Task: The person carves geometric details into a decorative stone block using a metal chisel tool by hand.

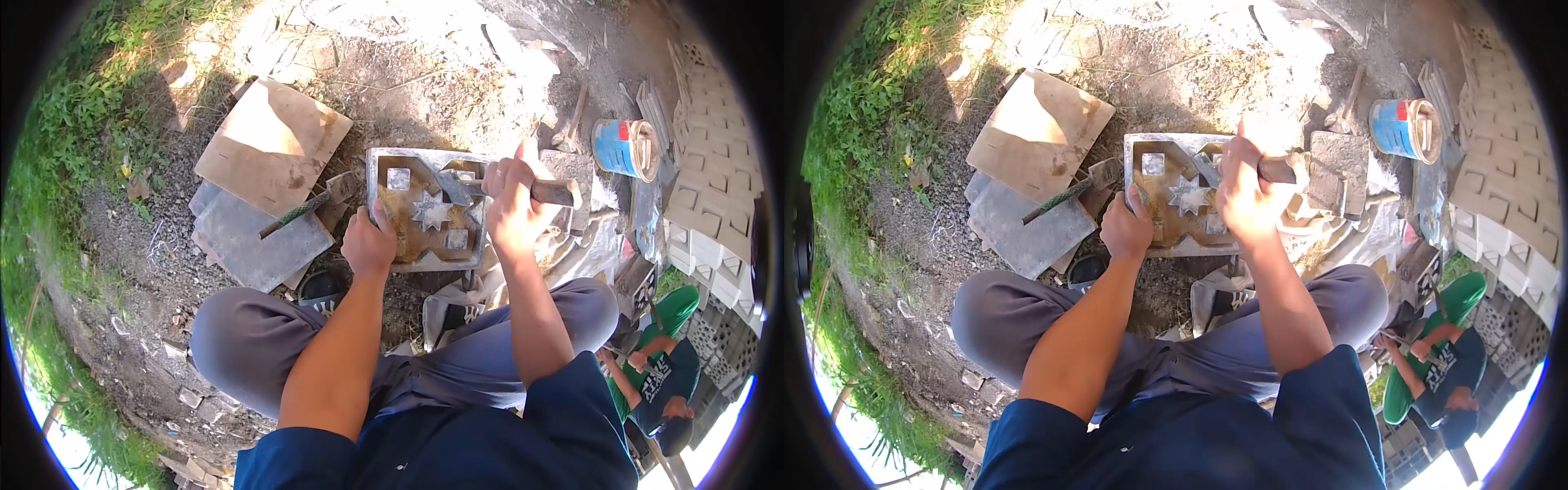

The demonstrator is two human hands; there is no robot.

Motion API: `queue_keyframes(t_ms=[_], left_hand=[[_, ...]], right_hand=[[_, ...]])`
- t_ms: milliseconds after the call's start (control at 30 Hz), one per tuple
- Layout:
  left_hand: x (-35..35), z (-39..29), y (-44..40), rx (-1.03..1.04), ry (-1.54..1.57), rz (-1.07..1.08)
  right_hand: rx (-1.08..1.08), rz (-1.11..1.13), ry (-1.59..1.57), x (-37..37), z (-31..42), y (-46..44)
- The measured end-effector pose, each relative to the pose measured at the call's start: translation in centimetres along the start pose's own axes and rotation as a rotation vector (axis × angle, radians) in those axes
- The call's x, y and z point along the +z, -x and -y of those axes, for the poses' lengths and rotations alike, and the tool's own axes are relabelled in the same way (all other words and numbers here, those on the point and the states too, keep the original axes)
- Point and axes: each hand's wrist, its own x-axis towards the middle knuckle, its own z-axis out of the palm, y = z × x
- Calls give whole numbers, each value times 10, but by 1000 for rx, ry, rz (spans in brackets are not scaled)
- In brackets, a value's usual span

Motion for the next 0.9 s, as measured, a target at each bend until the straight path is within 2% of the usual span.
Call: queue_keyframes(t_ms=[67,133,167,233,267,300,367,400,433,467,500,600,667,800,900], left_hand=[[1,-5,-1,9,8,-8],[0,-4,-3,22,19,-17],[1,-2,-4,14,16,-19],[-2,-4,-1,-11,-9,45],[-2,-9,-3,2,-1,36],[-3,-9,-2,10,17,15],[-2,-6,-3,2,30,-6],[-2,-3,0,-4,11,9],[-2,-4,0,0,1,15],[-1,-8,-2,7,11,5],[2,-6,-2,17,11,-14],[0,-5,-6,28,15,-43],[0,-1,3,24,22,-34],[-3,-5,-1,9,26,-6],[-3,-5,-1,-6,34,12]], right_hand=[[104,-51,80,6,1,-8],[-57,139,-147,-7,1,-5],[-59,123,-190,-9,-3,-4],[-323,186,481,-23,-28,-6],[-287,162,483,-28,-31,-8],[-183,156,300,-18,-18,-8],[-236,195,223,-18,-17,-4],[-250,189,261,-18,-23,-5],[-358,181,551,-19,-29,-5],[-401,179,695,-19,-30,-5],[-398,185,727,-18,-25,-5],[-99,180,120,-1,33,-5],[-63,184,-62,1,52,-12],[-85,135,-183,2,34,-11],[-96,185,-131,5,27,-3]])
